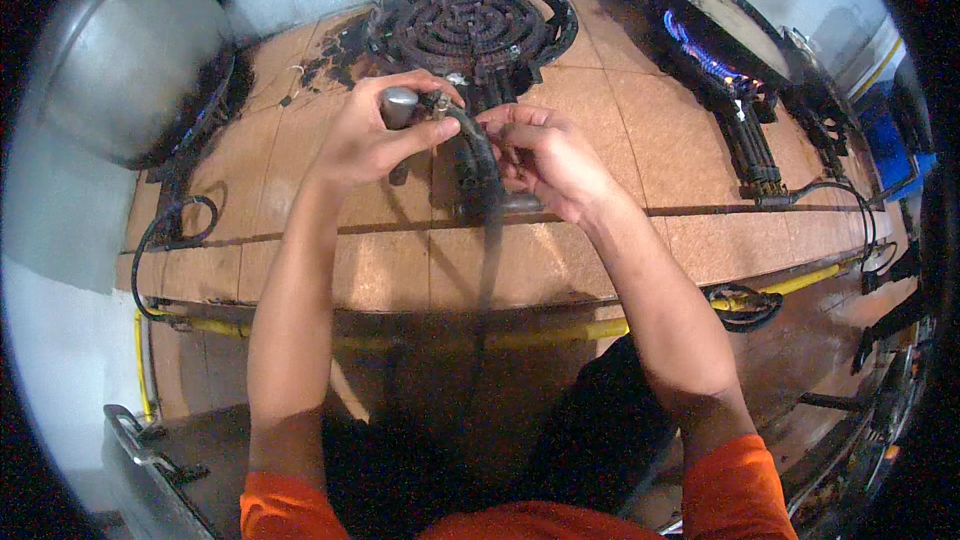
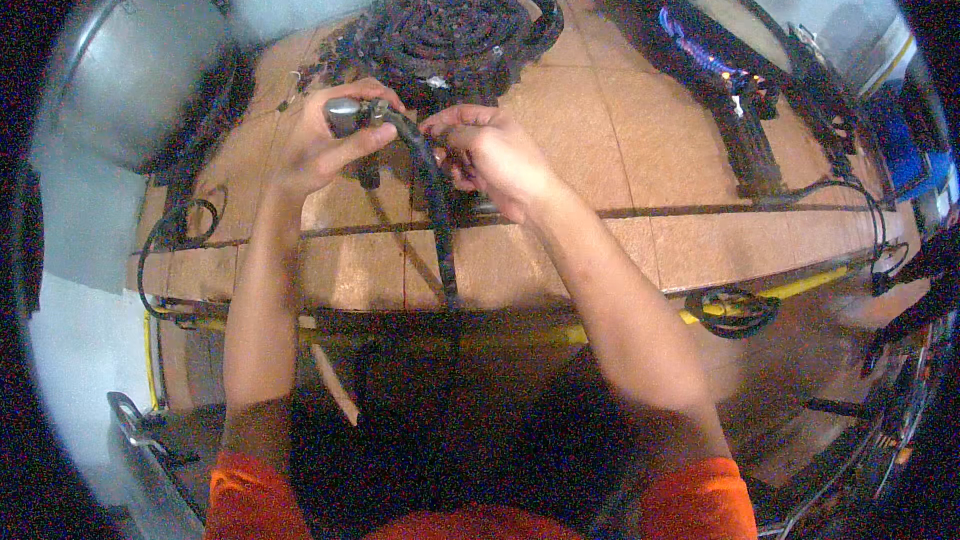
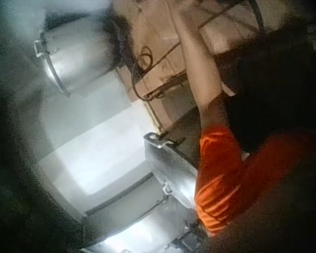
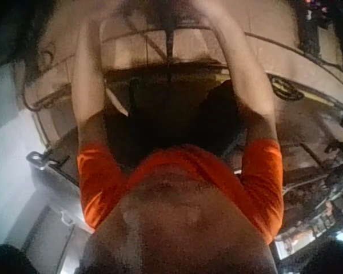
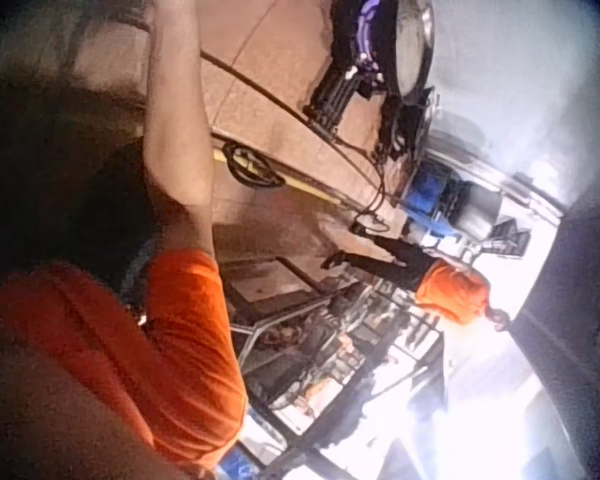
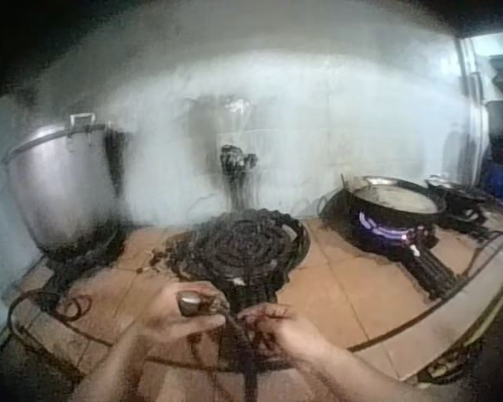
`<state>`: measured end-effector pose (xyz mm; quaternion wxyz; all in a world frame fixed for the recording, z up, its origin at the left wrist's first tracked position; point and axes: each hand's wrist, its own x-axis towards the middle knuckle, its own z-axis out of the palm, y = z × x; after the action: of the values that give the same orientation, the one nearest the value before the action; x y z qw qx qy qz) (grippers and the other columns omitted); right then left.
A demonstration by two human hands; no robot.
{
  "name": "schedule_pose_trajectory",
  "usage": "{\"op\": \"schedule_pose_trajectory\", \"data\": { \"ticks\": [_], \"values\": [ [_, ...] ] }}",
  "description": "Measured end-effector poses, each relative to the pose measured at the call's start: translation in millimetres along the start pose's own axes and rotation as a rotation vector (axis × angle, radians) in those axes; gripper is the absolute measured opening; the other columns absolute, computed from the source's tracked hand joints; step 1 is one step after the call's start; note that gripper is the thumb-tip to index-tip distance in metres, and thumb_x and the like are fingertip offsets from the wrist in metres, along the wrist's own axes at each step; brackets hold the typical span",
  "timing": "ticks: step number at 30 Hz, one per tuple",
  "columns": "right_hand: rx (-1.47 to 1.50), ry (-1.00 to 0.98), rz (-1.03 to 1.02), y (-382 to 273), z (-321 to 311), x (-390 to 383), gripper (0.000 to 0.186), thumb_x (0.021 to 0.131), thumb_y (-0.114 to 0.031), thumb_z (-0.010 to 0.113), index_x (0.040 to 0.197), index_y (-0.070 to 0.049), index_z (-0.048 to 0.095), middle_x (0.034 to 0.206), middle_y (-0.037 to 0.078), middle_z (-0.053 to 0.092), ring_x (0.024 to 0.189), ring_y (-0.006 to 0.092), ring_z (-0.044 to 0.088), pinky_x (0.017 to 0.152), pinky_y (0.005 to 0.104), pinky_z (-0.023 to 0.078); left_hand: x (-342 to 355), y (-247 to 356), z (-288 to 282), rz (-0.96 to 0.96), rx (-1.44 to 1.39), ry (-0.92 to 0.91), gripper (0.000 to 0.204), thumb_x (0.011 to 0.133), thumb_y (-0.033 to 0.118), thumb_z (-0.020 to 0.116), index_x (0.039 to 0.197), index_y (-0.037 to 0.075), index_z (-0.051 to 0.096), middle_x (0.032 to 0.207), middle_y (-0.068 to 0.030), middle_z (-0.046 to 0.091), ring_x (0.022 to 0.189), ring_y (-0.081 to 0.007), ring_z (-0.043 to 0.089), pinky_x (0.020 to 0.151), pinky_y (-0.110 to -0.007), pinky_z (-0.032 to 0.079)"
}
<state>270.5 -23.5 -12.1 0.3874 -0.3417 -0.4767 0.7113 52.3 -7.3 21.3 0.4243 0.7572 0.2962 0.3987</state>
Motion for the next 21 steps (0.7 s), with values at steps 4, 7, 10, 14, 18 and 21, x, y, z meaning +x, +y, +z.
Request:
{"op": "schedule_pose_trajectory", "data": {
  "ticks": [4,7,10,14,18,21],
  "values": [
    [0.300,-0.102,0.156,-1.5,20.0,-2.8,0.038,0.097,-0.035,0.038,0.115,-0.006,0.057,0.095,0.009,0.066,0.083,0.0203,0.062,0.068,0.0330,0.051,-1.1,-4.4,4.3,0.126,0.094,-0.027,0.023,0.081,0.009,0.074,0.100,0.000,0.064,0.097,-0.0039,0.066,0.088,-0.0094,0.060,0.079,-0.025,0.049],
    [0.456,-0.163,0.287,-0.8,27.2,-2.6,0.047,0.099,-0.043,0.033,0.119,-0.007,0.055,0.102,0.013,0.066,0.093,0.0259,0.063,0.078,0.0417,0.053,-0.5,-6.4,4.3,0.197,0.207,0.008,0.023,0.081,0.010,0.074,0.100,0.001,0.064,0.095,-0.0037,0.065,0.088,-0.0101,0.060,0.080,-0.025,0.049],
    [0.606,-0.239,0.252,2.2,27.0,1.2,0.050,0.099,-0.046,0.030,0.121,-0.008,0.054,0.105,0.014,0.065,0.096,0.0271,0.063,0.084,0.0470,0.052,0.0,-5.1,8.0,0.013,0.062,0.030,0.024,0.080,0.009,0.075,0.099,0.001,0.064,0.093,-0.0036,0.065,0.088,-0.0110,0.059,0.080,-0.026,0.048],
    [0.692,-0.331,0.160,5.5,22.8,9.9,0.045,0.099,-0.041,0.031,0.120,-0.009,0.054,0.104,0.013,0.064,0.094,0.0256,0.063,0.082,0.0491,0.053,4.0,12.0,13.9,0.121,0.125,-0.051,0.021,0.077,0.004,0.074,0.096,0.001,0.065,0.092,-0.0039,0.063,0.088,-0.0123,0.058,0.078,-0.027,0.048],
    [0.535,-0.106,0.095,-1.6,34.0,10.9,0.036,0.099,-0.028,0.032,0.117,-0.008,0.055,0.095,0.009,0.063,0.084,0.0204,0.064,0.072,0.0422,0.057,3.5,17.8,16.9,0.143,0.236,-0.066,0.022,0.074,-0.001,0.073,0.095,0.002,0.066,0.091,-0.0045,0.063,0.087,-0.0130,0.058,0.076,-0.027,0.047],
    [0.524,-0.090,0.104,-4.0,32.6,11.7,0.032,0.096,-0.018,0.031,0.113,-0.006,0.056,0.092,0.008,0.063,0.077,0.0171,0.063,0.065,0.0333,0.058,2.3,20.1,24.7,0.033,0.098,-0.058,0.024,0.072,-0.003,0.074,0.095,0.002,0.066,0.088,-0.0045,0.062,0.084,-0.0137,0.058,0.074,-0.027,0.047]
  ]
}}
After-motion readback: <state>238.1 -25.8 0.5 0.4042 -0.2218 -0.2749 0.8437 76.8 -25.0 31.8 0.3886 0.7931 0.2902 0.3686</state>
